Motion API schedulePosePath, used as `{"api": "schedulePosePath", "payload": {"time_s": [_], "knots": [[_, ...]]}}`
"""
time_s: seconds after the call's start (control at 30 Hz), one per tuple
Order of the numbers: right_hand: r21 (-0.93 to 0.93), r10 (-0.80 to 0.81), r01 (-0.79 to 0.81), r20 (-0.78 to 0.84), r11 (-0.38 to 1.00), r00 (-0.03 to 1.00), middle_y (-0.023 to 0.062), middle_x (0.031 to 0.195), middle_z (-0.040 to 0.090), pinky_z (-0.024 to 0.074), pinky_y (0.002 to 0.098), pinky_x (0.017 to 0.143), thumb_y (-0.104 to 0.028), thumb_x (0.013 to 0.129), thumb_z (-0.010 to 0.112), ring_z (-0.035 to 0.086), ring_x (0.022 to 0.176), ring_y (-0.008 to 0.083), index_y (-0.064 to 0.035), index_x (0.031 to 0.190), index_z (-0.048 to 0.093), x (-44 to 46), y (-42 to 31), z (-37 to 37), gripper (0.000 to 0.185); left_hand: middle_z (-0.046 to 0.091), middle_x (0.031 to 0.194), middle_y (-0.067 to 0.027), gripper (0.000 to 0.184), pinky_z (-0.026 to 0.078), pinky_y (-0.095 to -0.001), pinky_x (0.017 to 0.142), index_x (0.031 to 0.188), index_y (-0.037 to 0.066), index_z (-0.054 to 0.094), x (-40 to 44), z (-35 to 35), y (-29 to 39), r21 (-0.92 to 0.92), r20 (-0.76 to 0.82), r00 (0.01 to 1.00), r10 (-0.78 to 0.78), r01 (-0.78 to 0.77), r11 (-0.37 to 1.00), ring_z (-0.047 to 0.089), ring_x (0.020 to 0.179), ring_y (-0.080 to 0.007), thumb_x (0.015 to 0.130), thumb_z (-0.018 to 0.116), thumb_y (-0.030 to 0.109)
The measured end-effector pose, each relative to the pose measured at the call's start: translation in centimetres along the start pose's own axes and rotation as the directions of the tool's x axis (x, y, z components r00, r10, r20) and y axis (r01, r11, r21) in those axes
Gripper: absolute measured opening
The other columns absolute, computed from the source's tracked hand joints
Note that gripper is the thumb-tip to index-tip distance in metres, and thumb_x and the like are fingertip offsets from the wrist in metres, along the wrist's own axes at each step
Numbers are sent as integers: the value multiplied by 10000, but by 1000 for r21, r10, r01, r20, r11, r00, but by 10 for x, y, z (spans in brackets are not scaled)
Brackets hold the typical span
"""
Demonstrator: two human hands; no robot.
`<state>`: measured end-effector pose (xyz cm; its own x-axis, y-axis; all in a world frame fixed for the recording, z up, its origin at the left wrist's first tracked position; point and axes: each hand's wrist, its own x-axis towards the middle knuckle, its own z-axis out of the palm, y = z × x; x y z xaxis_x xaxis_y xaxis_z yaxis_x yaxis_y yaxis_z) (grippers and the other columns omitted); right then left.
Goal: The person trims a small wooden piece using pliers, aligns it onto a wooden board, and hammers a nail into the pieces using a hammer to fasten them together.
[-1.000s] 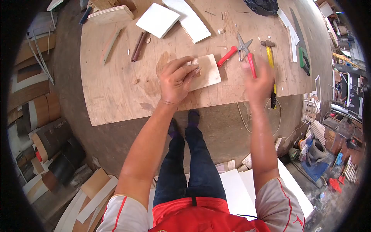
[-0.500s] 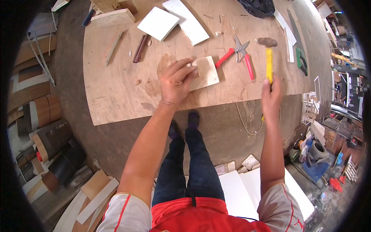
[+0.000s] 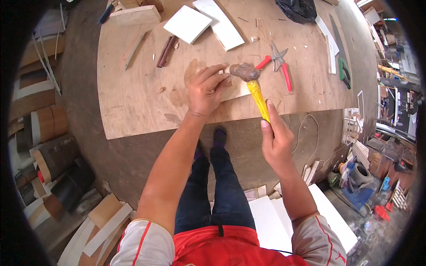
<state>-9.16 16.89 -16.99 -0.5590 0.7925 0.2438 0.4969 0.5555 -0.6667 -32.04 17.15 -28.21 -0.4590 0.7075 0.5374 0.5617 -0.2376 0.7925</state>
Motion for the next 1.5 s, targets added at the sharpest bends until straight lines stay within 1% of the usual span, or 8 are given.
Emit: {"api": "schedulePosePath", "payload": {"time_s": [0.13, 0.3, 0.43, 0.8, 0.9, 1.1, 1.2, 1.5], "knots": [[-128, 97, -83, 110, 988, 989, 228, 987, 708, 564, 448, 726, -82, 1057, 639, 712, 819, 394, -92, 1569, 554, -3, 2, 6, 519, 795, 1140, -91, 177, 588, -353, 742, 919, 26, 785, 1, -2, 0, 32, 21, 1000, 6, -7, 999, 728, 853, -261, 767, 876, 31], [-63, -5, 4, -23, 998, 1000, 224, 995, 711, 567, 461, 728, -94, 1059, 641, 715, 828, 399, -111, 1578, 546, -7, -2, 6, 528, 796, 1147, -85, 177, 588, -362, 765, 918, 27, 783, 0, -2, 1, 47, 18, 1000, -26, 25, 999, 724, 850, -258, 764, 869, 27], [-200, 106, -79, 132, 977, 986, 228, 993, 712, 565, 471, 729, -88, 1056, 644, 720, 844, 404, -109, 1583, 537, -7, -3, 7, 538, 796, 1150, -86, 176, 592, -366, 781, 927, 35, 786, 0, -1, -1, 36, 39, 999, -16, 15, 999, 728, 860, -259, 772, 870, 35], [-18, 100, -100, 9, 995, 995, 251, 1017, 725, 564, 436, 762, -56, 1048, 648, 727, 857, 373, -64, 1562, 554, -8, 10, 5, 523, 785, 1164, -110, 370, 587, -411, 853, 1187, 71, 777, 3, -6, 0, -16, 64, 997, -52, 53, 998, 734, 975, -339, 832, 873, 120], [-13, 152, -152, 45, 988, 987, 255, 1014, 724, 561, 432, 759, -53, 1048, 647, 724, 850, 370, -58, 1561, 555, -11, 12, 0, 521, 783, 1148, -117, 380, 580, -408, 863, 1201, 66, 789, 6, -6, 2, 78, 67, 995, -73, 68, 995, 735, 976, -332, 835, 874, 126], [-38, 111, -109, 57, 993, 992, 248, 997, 721, 555, 441, 753, -67, 1051, 651, 716, 838, 379, -64, 1561, 556, -14, 13, -3, 519, 790, 1114, -116, 343, 577, -399, 849, 1133, 52, 816, 5, 3, -5, -4, 68, 981, -181, 182, 983, 737, 948, -312, 811, 893, 144], [-26, 129, -127, 73, 992, 989, 245, 1004, 721, 555, 445, 754, -79, 1053, 653, 716, 841, 385, -68, 1561, 556, -12, 8, -2, 518, 777, 1221, -152, 377, 602, -358, 899, 1220, 49, 794, 5, -3, -5, 64, 165, 968, -187, 179, 982, 745, 1065, -286, 849, 862, 45], [-29, 112, -110, 66, 994, 992, 247, 1018, 726, 563, 456, 768, -77, 1057, 646, 731, 877, 393, -58, 1557, 555, 1, 4, 3, 509, 809, 1037, -98, 336, 581, -384, 815, 1083, 69, 830, 4, 6, -6, 58, 53, 980, -194, 190, 980, 742, 877, -291, 782, 920, 189]]}}
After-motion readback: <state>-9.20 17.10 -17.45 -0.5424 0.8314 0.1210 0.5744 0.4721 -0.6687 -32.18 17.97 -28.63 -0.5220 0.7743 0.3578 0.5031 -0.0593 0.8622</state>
